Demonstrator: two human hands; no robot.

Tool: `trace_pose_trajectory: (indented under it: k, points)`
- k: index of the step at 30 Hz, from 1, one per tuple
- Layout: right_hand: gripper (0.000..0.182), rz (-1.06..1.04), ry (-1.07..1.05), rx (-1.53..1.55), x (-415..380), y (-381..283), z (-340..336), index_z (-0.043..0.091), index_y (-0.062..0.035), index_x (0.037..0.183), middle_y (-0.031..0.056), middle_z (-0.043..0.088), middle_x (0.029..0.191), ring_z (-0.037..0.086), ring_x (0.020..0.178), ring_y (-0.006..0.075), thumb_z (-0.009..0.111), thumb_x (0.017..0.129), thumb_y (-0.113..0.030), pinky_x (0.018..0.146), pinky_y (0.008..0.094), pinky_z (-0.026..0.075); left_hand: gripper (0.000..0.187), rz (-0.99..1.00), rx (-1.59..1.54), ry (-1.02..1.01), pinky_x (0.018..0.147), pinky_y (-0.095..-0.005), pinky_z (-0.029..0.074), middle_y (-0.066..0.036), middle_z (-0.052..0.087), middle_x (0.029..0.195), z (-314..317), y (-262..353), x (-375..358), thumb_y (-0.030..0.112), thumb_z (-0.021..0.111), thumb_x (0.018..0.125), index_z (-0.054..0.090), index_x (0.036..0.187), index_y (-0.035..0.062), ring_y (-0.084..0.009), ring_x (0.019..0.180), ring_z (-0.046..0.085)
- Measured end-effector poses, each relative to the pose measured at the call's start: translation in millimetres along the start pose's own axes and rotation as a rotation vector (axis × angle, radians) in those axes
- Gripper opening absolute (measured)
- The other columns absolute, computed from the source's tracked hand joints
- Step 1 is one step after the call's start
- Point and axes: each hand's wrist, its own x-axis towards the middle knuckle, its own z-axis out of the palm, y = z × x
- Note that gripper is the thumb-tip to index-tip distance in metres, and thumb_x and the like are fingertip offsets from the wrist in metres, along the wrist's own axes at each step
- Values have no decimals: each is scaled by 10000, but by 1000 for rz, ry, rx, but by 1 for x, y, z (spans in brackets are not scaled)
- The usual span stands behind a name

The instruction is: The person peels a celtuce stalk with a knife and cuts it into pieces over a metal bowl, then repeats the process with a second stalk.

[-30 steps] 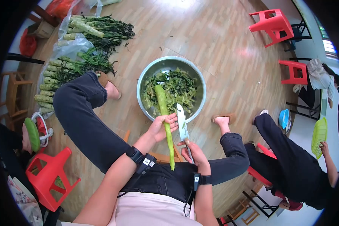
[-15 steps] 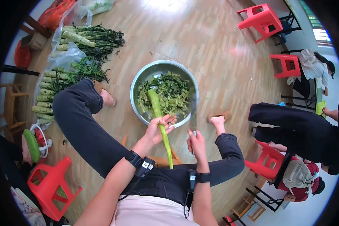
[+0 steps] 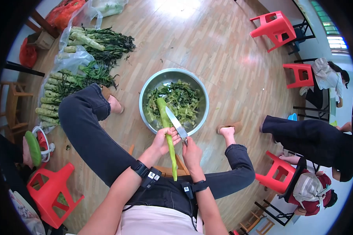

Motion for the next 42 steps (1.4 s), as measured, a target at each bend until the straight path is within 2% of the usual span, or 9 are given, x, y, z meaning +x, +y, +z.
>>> trace_pose_trajectory:
  k: [1, 7, 11, 18, 20, 27, 30, 33, 42]
  points:
    - [259, 21, -28, 12, -2, 2, -2, 512, -74, 1050, 139, 611, 829, 601, 708, 338, 574, 811, -153, 583, 430, 471, 140, 96, 149, 307, 1057, -405, 279, -114, 486, 1037, 20, -1, -2, 136, 468, 686, 418, 799, 69, -257, 1117, 446]
    - [230, 31, 24, 59, -30, 42, -18, 537, -65, 1032, 142, 609, 815, 598, 697, 343, 574, 818, -141, 600, 418, 466, 352, 217, 54, 408, 1080, -417, 256, -198, 456, 1177, 26, 2, 1, 103, 458, 676, 412, 1003, -18, -313, 1195, 396]
    - [220, 47, 45, -12, -40, 68, -51, 537, -88, 1042, 168, 615, 773, 599, 711, 363, 569, 828, -125, 578, 425, 452, 558, 252, 14, 261, 1083, -410, 247, -238, 361, 1324, 32, 5, 0, 109, 451, 686, 306, 1197, -63, -300, 1211, 394]
    - [257, 250, -29, 232, -30, 32, -65, 541, -82, 1049, 161, 599, 687, 602, 646, 348, 593, 826, -198, 555, 418, 450, 549, 211, 45, 239, 1064, -399, 281, -214, 413, 1291, 21, 4, 0, 108, 451, 678, 363, 1194, -58, -291, 1189, 422]
    - [255, 210, -58, 224, -25, 16, -61, 541, -83, 1046, 160, 602, 687, 605, 650, 351, 592, 831, -210, 554, 416, 449, 376, 204, 9, 258, 1062, -414, 293, -215, 438, 1278, 15, 5, 2, 112, 455, 665, 481, 1009, -38, -307, 1150, 453]
    - [262, 154, -147, 285, -25, 13, -44, 554, -82, 1030, 168, 612, 712, 614, 685, 351, 601, 824, -238, 588, 402, 462, 535, 178, 104, 226, 1036, -373, 288, -144, 434, 1297, 15, 4, -1, 165, 452, 702, 418, 1205, -13, -234, 1136, 443]
    - [255, 238, -90, 288, -15, 36, -36, 570, -71, 1013, 161, 609, 692, 618, 650, 321, 604, 823, -238, 581, 383, 461, 568, 157, 128, 329, 1027, -376, 299, -180, 384, 1347, 21, 2, -3, 148, 453, 687, 406, 1232, -4, -254, 1229, 386]
    - [215, 219, -56, 455, -17, 43, -37, 589, -35, 1000, -17, 516, 628, 444, 533, 61, 608, 843, -180, 490, 234, 369, 576, 156, 191, 334, 1012, -378, 313, -159, 396, 1348, 24, 1, -5, 166, 447, 703, 389, 1255, 12, -254, 1222, 402]
    - [156, 368, -355, 790, -34, 30, -36, 584, -60, 932, -46, 446, 546, 391, 459, 32, 576, 878, -206, 417, 195, 292, 598, 147, 139, 276, 985, -419, 338, -138, 411, 1347, 13, 1, -2, 185, 459, 732, 341, 1303, 54, -254, 1195, 438]
